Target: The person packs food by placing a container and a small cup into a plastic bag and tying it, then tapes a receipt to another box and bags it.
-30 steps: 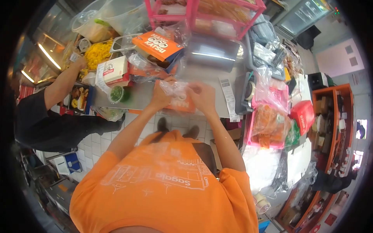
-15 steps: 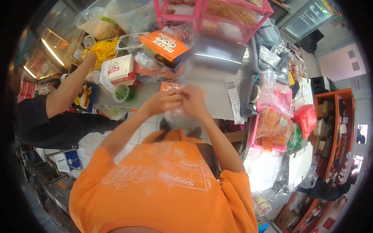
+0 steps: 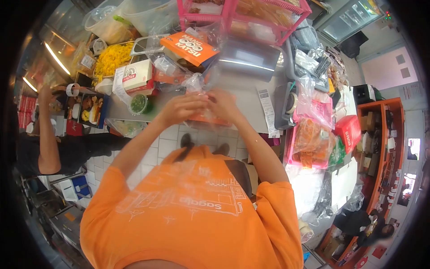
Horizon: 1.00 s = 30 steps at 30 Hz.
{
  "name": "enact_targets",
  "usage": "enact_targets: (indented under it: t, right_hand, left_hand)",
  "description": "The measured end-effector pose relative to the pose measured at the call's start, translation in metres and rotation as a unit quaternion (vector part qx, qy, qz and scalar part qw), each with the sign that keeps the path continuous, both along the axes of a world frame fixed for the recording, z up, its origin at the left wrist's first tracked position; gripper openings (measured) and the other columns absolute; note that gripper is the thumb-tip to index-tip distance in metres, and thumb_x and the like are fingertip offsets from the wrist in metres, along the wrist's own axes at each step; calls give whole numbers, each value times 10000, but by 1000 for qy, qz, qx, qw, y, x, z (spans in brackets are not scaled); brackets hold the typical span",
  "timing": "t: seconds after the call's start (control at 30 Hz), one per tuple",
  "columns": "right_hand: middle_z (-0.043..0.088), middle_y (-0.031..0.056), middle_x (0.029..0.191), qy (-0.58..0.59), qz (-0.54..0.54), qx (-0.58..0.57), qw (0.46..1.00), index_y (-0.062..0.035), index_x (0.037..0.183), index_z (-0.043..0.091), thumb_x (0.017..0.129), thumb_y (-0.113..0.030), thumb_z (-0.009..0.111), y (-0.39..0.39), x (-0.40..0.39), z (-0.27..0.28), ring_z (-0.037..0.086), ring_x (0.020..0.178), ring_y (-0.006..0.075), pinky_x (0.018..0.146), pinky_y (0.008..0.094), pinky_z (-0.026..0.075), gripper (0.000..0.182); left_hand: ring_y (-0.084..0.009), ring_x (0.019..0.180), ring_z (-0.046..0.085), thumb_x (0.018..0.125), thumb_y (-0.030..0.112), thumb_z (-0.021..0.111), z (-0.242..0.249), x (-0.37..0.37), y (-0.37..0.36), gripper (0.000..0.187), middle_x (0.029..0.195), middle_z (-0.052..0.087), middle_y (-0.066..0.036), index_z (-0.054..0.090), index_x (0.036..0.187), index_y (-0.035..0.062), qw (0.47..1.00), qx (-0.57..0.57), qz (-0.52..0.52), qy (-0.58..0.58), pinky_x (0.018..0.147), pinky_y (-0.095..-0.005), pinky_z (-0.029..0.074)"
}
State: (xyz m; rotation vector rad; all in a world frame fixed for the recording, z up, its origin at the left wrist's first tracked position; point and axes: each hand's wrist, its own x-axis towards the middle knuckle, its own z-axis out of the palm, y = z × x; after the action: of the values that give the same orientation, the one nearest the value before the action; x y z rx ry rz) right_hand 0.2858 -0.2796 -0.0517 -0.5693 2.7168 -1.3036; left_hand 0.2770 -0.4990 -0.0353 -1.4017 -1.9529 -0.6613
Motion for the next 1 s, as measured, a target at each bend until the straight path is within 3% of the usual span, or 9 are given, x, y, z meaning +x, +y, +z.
enact_targets:
  t: [0.07, 0.23, 0.37, 0.43, 0.53, 0.63, 0.73, 0.97, 1.0]
  right_hand:
    - [594, 78, 843, 0, 10, 7, 1000, -5, 959, 676, 842, -119, 702, 1, -3, 2, 574, 725, 214, 676, 318, 466, 166]
    - [610, 119, 853, -5, 70, -2, 998, -8, 987, 673, 822, -35, 659, 11, -6, 9, 608, 755, 262, 694, 354, 484, 168]
    - [631, 148, 848, 37, 3, 18, 999, 16, 933, 655, 813, -20, 655, 0, 16, 22, 631, 752, 299, 683, 365, 492, 126]
    - [653, 168, 836, 212, -66, 74, 972, 31, 910, 625, 843, -39, 658, -4, 29, 20, 654, 744, 304, 673, 353, 500, 103]
    - [674, 154, 832, 244, -166, -17, 955, 35, 922, 605, 893, -68, 648, -21, 37, -9, 666, 737, 252, 665, 332, 501, 116]
    - [696, 121, 850, 98, -277, -126, 948, 23, 985, 609, 925, -85, 642, -40, 31, -28, 673, 753, 181, 671, 292, 509, 128]
    - [721, 113, 878, 79, -275, -144, 947, 20, 1004, 616, 921, -79, 657, -36, 26, -31, 687, 775, 143, 683, 263, 519, 136]
    - [746, 112, 861, 109, -241, -52, 963, 36, 995, 673, 898, -91, 701, -26, 34, -25, 707, 782, 127, 680, 238, 528, 162]
    - [726, 121, 886, 75, -272, -91, 955, -10, 941, 713, 868, -126, 695, -29, 33, -27, 665, 864, 215, 772, 320, 497, 139]
  left_hand:
    - [-198, 943, 651, 749, 114, 715, -1, -7, 0, 343, 1024, 669, -5, 692, 1091, 105, 996, -21, -69, -55, 781, -363, 536]
    - [-210, 853, 668, 726, 163, 745, -9, -9, 24, 228, 922, 688, -17, 723, 947, 114, 989, 63, -14, -130, 693, -347, 523]
    - [-227, 793, 672, 719, 163, 776, -27, 3, 29, 213, 831, 683, -51, 739, 915, 89, 965, 95, 36, -241, 668, -320, 515]
    - [-192, 734, 679, 738, 103, 791, -31, 11, 36, 167, 780, 686, -69, 745, 893, 60, 862, 200, 108, -453, 660, -296, 524]
    - [-125, 713, 672, 769, -2, 783, -27, 16, 45, 130, 833, 719, -83, 737, 889, 13, 807, 289, 98, -505, 657, -259, 537]
    - [-125, 742, 676, 769, -3, 791, -26, 12, 41, 140, 847, 719, -73, 752, 901, 23, 757, 326, 36, -565, 680, -256, 543]
    - [-122, 775, 677, 772, -5, 787, -28, 14, 36, 139, 872, 723, -69, 756, 904, 21, 809, 271, 88, -515, 698, -249, 540]
    - [-117, 748, 656, 781, 6, 783, -27, 13, 34, 120, 875, 724, -66, 754, 897, 15, 827, 283, 71, -480, 676, -250, 515]
    - [-117, 747, 655, 785, 10, 782, -25, 13, 33, 116, 870, 722, -65, 752, 897, 15, 830, 277, 71, -478, 675, -250, 515]
